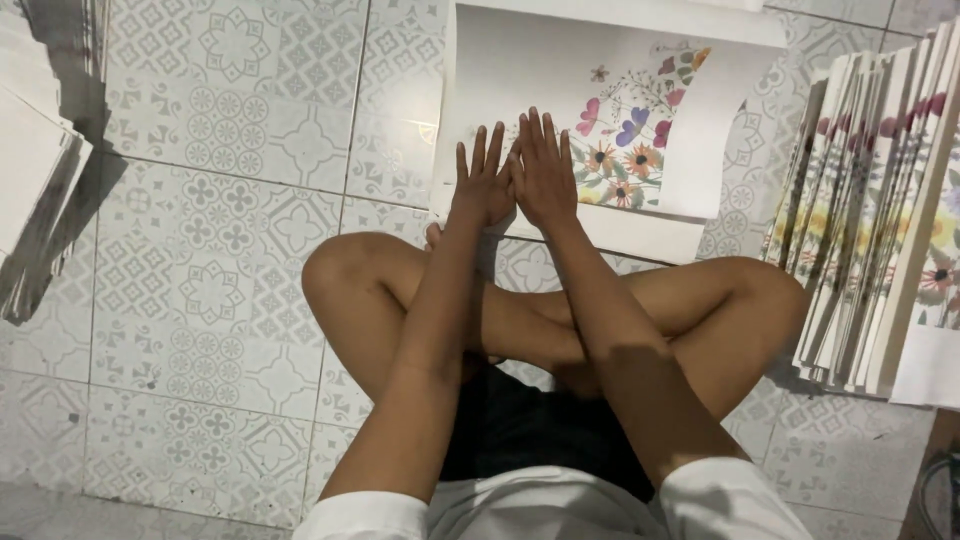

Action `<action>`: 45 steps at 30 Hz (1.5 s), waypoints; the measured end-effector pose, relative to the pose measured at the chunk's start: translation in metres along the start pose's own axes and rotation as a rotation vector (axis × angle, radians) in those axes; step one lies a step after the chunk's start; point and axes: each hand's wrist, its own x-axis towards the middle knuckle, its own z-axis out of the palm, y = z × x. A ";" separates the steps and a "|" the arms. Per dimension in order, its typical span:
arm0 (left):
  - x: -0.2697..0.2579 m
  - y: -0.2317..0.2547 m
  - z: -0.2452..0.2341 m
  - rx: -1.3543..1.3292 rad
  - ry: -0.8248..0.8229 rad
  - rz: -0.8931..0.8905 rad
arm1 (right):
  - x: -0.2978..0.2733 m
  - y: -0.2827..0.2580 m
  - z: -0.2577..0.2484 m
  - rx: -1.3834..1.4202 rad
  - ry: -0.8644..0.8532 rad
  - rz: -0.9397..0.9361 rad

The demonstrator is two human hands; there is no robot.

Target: A person sitting on the floor folds large printed paper sheets with floral patterns and organizes them into stacks.

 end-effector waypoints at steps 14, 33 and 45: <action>0.006 -0.006 0.007 -0.102 0.016 0.048 | -0.036 0.069 -0.045 -0.054 -0.106 0.084; 0.008 -0.010 0.010 -0.127 0.042 0.054 | -0.087 0.176 -0.101 -0.044 -0.155 0.387; -0.016 0.004 -0.003 -0.096 0.213 0.123 | -0.109 0.133 -0.121 0.379 0.109 0.702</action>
